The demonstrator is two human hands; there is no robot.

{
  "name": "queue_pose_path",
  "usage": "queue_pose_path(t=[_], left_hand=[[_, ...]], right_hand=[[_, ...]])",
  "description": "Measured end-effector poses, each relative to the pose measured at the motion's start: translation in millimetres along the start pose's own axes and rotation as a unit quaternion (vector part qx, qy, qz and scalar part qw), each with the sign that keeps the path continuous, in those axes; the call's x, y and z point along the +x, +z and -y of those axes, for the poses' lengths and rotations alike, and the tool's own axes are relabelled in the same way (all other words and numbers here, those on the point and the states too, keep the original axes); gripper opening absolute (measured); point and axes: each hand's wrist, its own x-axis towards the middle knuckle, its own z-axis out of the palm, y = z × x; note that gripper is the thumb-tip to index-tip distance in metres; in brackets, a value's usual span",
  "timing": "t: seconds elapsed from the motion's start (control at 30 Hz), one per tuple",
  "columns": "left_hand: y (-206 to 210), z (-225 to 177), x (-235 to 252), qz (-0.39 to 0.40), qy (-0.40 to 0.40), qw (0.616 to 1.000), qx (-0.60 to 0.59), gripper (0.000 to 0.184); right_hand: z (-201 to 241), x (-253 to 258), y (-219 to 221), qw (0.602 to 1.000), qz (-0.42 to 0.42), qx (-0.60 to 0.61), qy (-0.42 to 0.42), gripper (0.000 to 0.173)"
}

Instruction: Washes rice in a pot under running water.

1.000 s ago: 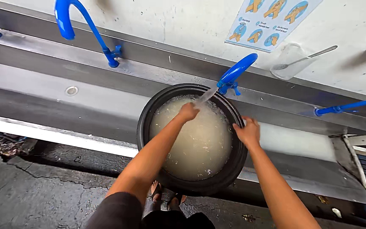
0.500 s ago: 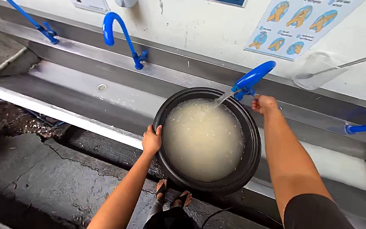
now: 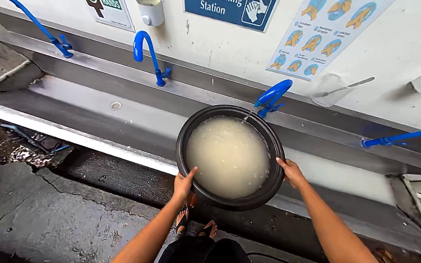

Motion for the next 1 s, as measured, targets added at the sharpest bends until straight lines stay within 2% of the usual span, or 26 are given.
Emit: queue_pose_path(t=[0.1, 0.17, 0.3, 0.47, 0.63, 0.8, 1.0], left_hand=[[14.8, 13.7, -16.4, -0.047, 0.006, 0.993, -0.105, 0.028], [13.5, 6.4, -11.6, -0.096, 0.024, 0.987, -0.123, 0.023], [-16.9, -3.8, -11.4, -0.105, 0.040, 0.990, -0.089, 0.031], [-35.6, -44.2, -9.4, -0.083, -0.006, 0.996, -0.043, 0.040], [-50.0, -38.2, -15.0, -0.087, -0.012, 0.995, -0.038, 0.039], [-52.0, -62.4, -18.4, -0.082, -0.035, 0.995, -0.040, 0.039], [-55.3, -74.8, -15.7, -0.055, -0.007, 0.997, -0.044, 0.027]], right_hand=[[-6.4, -20.0, 31.8, 0.986, -0.088, 0.143, -0.010, 0.039], [-5.3, -37.5, 46.3, 0.973, -0.113, 0.202, -0.011, 0.034], [-16.8, -85.6, 71.7, 0.960, -0.136, 0.246, 0.003, 0.030], [-0.6, -131.8, 81.8, 0.947, -0.158, 0.272, 0.061, 0.021], [-1.4, -160.3, 90.2, 0.939, -0.173, 0.286, 0.085, 0.025], [15.9, -176.3, 87.2, 0.928, -0.184, 0.301, 0.123, 0.025], [33.1, -186.4, 87.1, 0.912, -0.196, 0.334, 0.137, 0.026]])
